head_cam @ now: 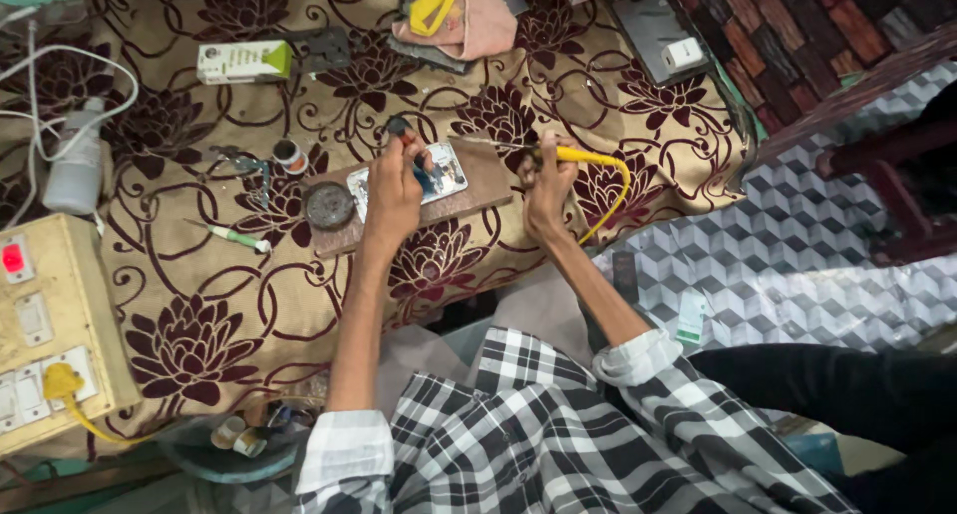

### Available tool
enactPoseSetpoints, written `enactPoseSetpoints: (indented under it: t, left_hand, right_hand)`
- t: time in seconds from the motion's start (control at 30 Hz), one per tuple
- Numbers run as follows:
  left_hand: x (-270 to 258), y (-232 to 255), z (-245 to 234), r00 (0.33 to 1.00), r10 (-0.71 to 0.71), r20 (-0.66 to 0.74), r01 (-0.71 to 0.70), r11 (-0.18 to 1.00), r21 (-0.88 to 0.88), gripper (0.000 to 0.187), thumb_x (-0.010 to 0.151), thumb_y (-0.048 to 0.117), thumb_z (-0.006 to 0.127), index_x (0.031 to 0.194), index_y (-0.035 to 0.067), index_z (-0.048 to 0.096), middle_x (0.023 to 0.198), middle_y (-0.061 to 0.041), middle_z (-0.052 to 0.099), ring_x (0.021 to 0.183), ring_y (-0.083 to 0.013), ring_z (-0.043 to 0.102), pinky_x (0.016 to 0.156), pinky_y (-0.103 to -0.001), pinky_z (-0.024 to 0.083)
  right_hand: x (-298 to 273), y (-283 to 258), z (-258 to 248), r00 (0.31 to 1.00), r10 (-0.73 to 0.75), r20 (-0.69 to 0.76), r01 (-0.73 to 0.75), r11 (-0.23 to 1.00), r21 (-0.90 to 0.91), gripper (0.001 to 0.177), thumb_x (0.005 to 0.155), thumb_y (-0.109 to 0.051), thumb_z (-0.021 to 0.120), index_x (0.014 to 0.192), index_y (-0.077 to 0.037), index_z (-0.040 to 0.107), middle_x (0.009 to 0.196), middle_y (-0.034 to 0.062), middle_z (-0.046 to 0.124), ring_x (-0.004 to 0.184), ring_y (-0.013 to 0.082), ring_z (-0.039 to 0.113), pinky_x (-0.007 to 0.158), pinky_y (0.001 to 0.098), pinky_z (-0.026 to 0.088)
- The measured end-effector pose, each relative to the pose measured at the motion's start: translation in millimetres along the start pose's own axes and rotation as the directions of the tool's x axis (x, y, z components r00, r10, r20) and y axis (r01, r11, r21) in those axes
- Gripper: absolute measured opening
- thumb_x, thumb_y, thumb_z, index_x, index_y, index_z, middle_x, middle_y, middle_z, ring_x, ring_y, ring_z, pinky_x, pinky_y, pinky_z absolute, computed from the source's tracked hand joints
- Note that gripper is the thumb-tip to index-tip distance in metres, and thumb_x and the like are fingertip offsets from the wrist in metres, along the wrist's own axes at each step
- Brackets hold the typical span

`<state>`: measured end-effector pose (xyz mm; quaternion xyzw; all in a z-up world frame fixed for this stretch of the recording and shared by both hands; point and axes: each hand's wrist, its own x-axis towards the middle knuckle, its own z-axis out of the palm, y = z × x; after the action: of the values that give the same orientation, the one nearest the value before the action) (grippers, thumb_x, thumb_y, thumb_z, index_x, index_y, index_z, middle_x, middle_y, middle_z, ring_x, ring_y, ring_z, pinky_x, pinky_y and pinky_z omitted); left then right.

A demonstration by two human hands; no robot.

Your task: The person uses a soldering iron and solder wire to apply solder to a small electronic component mounted on a wooden board. They repeatedly heat the component and feed solder to create joints.

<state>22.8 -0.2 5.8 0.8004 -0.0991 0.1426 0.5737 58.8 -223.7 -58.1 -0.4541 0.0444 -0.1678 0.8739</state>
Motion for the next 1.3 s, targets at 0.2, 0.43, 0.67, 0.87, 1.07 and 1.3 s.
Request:
enactPoseSetpoints:
  t: [0.2,0.43,0.67,0.87,1.07,1.3]
  left_hand:
    - [0.2,-13.2,4.8,1.000,0.011,-0.027,-0.015,0.985,-0.175,0.021,0.111,0.008,0.030,0.111,0.005,0.050,0.085,-0.006,0.061,0.076,-0.0165,0.063,0.067,-0.032,0.058]
    - [-3.5,-29.4,9.0,0.996,0.054,-0.070,-0.064,0.987,-0.150,0.032,0.116,0.029,0.029,0.113,0.007,0.051,0.085,-0.004,0.059,0.076,-0.0137,0.061,0.066,-0.028,0.054]
    - [-1.9,-28.5,6.0,0.981,0.136,-0.137,-0.147,0.986,-0.072,0.049,0.115,0.050,0.024,0.128,0.006,0.044,0.085,-0.002,0.061,0.076,-0.0113,0.064,0.065,-0.025,0.055]
    - [-1.5,-25.2,2.0,0.987,-0.047,-0.155,0.003,0.963,-0.270,0.041,0.114,0.039,0.027,0.133,0.005,0.041,0.094,-0.007,0.070,0.056,-0.0108,0.049,0.043,-0.023,0.036]
    - [0.4,-24.6,5.5,0.992,0.039,-0.122,-0.052,0.993,-0.106,0.040,0.115,0.035,0.024,0.134,0.005,0.041,0.092,-0.008,0.070,0.063,-0.0096,0.065,0.047,-0.021,0.052]
    - [-5.2,-20.2,6.4,0.964,0.184,-0.192,-0.181,0.983,0.034,0.027,0.117,0.023,0.028,0.134,0.006,0.042,0.087,-0.007,0.066,0.076,-0.0162,0.069,0.067,-0.033,0.057]
  right_hand:
    - [-9.9,-1.8,7.4,0.996,0.001,0.092,0.009,0.994,-0.105,0.029,0.102,-0.035,0.064,0.094,-0.010,0.050,0.063,-0.0025,0.053,0.045,0.0068,0.051,0.037,0.0222,0.041]
    - [-14.6,-6.0,12.2,0.983,-0.024,0.180,0.061,0.978,-0.202,0.027,0.104,-0.034,0.061,0.094,-0.012,0.050,0.067,-0.0023,0.056,0.049,0.0055,0.054,0.039,0.0201,0.041]
    - [-12.4,-1.1,5.9,0.976,-0.061,0.209,0.099,0.979,-0.177,0.025,0.106,-0.026,0.062,0.091,-0.010,0.050,0.065,0.0014,0.058,0.049,0.0067,0.052,0.041,0.0207,0.039]
    - [-10.1,2.9,2.7,0.978,-0.079,0.195,0.120,0.970,-0.212,0.021,0.104,-0.020,0.062,0.089,-0.008,0.053,0.061,0.0020,0.059,0.043,0.0071,0.054,0.035,0.0213,0.040]
    - [-8.4,6.6,0.7,0.963,-0.144,0.229,0.188,0.965,-0.183,0.022,0.106,-0.018,0.063,0.089,-0.009,0.051,0.064,0.0010,0.058,0.047,0.0062,0.054,0.037,0.0202,0.041]
    - [-8.1,6.2,-1.2,0.959,-0.143,0.244,0.189,0.966,-0.178,0.024,0.106,-0.018,0.064,0.088,-0.009,0.051,0.064,0.0010,0.057,0.048,0.0063,0.054,0.039,0.0203,0.039]
